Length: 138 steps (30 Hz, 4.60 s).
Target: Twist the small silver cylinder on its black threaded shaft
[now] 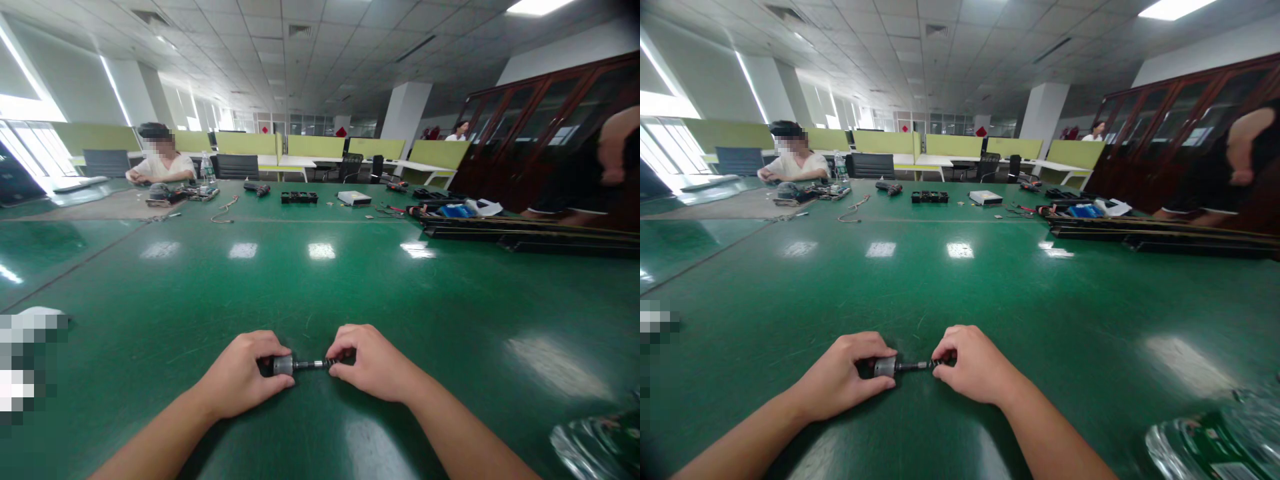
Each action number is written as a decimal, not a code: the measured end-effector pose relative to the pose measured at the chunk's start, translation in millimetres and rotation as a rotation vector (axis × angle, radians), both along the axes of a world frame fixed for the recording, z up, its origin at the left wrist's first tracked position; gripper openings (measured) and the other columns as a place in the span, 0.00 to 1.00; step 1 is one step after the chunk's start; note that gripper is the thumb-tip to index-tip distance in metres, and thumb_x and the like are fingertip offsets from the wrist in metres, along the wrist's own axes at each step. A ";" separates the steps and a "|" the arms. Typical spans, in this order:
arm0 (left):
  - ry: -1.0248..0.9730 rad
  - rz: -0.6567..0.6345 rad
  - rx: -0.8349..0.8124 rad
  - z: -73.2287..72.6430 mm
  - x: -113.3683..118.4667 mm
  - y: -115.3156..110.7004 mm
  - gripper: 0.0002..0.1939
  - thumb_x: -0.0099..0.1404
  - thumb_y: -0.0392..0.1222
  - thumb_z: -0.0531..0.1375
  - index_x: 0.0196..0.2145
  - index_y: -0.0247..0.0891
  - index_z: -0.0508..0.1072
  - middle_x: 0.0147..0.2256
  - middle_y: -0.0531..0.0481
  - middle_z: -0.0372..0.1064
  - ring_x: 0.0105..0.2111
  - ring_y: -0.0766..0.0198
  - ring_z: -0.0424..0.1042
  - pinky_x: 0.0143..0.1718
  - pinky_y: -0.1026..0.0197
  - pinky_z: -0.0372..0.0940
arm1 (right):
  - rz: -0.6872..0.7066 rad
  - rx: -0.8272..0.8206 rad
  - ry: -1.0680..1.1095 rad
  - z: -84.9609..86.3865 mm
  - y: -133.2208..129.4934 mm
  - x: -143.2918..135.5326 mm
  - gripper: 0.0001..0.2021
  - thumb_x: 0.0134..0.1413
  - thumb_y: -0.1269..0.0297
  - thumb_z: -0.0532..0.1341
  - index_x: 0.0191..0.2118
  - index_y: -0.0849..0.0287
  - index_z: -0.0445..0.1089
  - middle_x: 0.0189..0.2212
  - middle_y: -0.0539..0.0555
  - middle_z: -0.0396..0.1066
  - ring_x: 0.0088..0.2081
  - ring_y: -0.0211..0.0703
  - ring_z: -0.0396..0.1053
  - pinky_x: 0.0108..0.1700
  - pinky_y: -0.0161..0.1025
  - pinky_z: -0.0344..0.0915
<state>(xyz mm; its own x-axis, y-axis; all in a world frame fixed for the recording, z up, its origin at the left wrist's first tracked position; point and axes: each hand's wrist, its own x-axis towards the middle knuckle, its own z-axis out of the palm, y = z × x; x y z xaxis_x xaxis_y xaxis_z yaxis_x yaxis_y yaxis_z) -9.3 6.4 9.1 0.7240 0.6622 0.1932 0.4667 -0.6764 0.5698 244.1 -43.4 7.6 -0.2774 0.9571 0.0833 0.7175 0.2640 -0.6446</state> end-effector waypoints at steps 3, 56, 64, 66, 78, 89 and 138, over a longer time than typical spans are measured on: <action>0.001 0.001 -0.005 -0.6 -0.3 0.0 0.11 0.57 0.43 0.68 0.38 0.38 0.79 0.31 0.50 0.73 0.32 0.61 0.72 0.34 0.63 0.64 | 0.010 0.025 0.013 -1.6 -1.3 -6.7 0.06 0.46 0.72 0.67 0.31 0.55 0.79 0.28 0.50 0.73 0.32 0.40 0.68 0.35 0.36 0.62; 0.011 -0.005 -0.111 -1.5 -0.3 -0.8 0.12 0.55 0.39 0.68 0.39 0.39 0.77 0.32 0.51 0.71 0.31 0.63 0.70 0.34 0.63 0.62 | 0.052 0.080 0.087 -10.4 -8.8 -35.2 0.07 0.49 0.74 0.67 0.35 0.57 0.75 0.31 0.49 0.72 0.36 0.40 0.66 0.39 0.37 0.59; 0.019 0.004 -0.112 0.3 0.9 -1.2 0.11 0.55 0.39 0.67 0.38 0.39 0.77 0.32 0.51 0.71 0.31 0.63 0.69 0.34 0.63 0.62 | 0.035 0.079 0.088 -8.2 -9.0 -34.5 0.07 0.48 0.74 0.67 0.35 0.57 0.75 0.30 0.49 0.72 0.36 0.40 0.66 0.39 0.37 0.59; 0.020 0.004 -0.113 0.5 0.7 -1.5 0.11 0.56 0.39 0.67 0.39 0.39 0.77 0.32 0.51 0.71 0.31 0.63 0.69 0.34 0.63 0.62 | 0.030 0.075 0.082 -7.7 -8.7 -34.4 0.07 0.48 0.74 0.67 0.34 0.57 0.75 0.30 0.49 0.72 0.36 0.40 0.66 0.39 0.37 0.59; 0.007 -0.006 -0.102 0.9 0.8 -1.2 0.11 0.56 0.39 0.67 0.39 0.39 0.77 0.32 0.51 0.71 0.31 0.63 0.69 0.34 0.63 0.62 | 0.034 0.076 0.061 -4.5 -9.2 -32.4 0.06 0.49 0.73 0.66 0.34 0.57 0.75 0.30 0.50 0.72 0.36 0.41 0.67 0.40 0.38 0.60; 0.016 0.001 -0.113 1.1 1.2 -0.7 0.11 0.57 0.39 0.67 0.39 0.39 0.76 0.33 0.51 0.71 0.32 0.63 0.69 0.34 0.63 0.62 | 0.026 0.080 0.038 -5.9 -8.8 -27.5 0.06 0.48 0.73 0.67 0.34 0.57 0.75 0.30 0.48 0.72 0.36 0.39 0.66 0.40 0.38 0.58; -0.019 -0.038 -0.122 -1.1 -1.1 2.8 0.10 0.59 0.40 0.67 0.40 0.39 0.76 0.34 0.51 0.72 0.32 0.64 0.69 0.34 0.63 0.63 | -0.200 0.344 0.350 41.9 -28.9 -9.2 0.23 0.60 0.63 0.61 0.60 0.50 0.63 0.57 0.57 0.66 0.57 0.50 0.64 0.58 0.52 0.63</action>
<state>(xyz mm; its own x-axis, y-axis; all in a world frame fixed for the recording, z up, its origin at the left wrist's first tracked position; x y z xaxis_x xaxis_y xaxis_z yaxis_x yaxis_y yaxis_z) -10.4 9.2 8.0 0.7458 0.6540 0.1265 0.4306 -0.6183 0.6575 234.9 -72.3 49.4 0.0088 0.8894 0.4571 0.5332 0.3825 -0.7546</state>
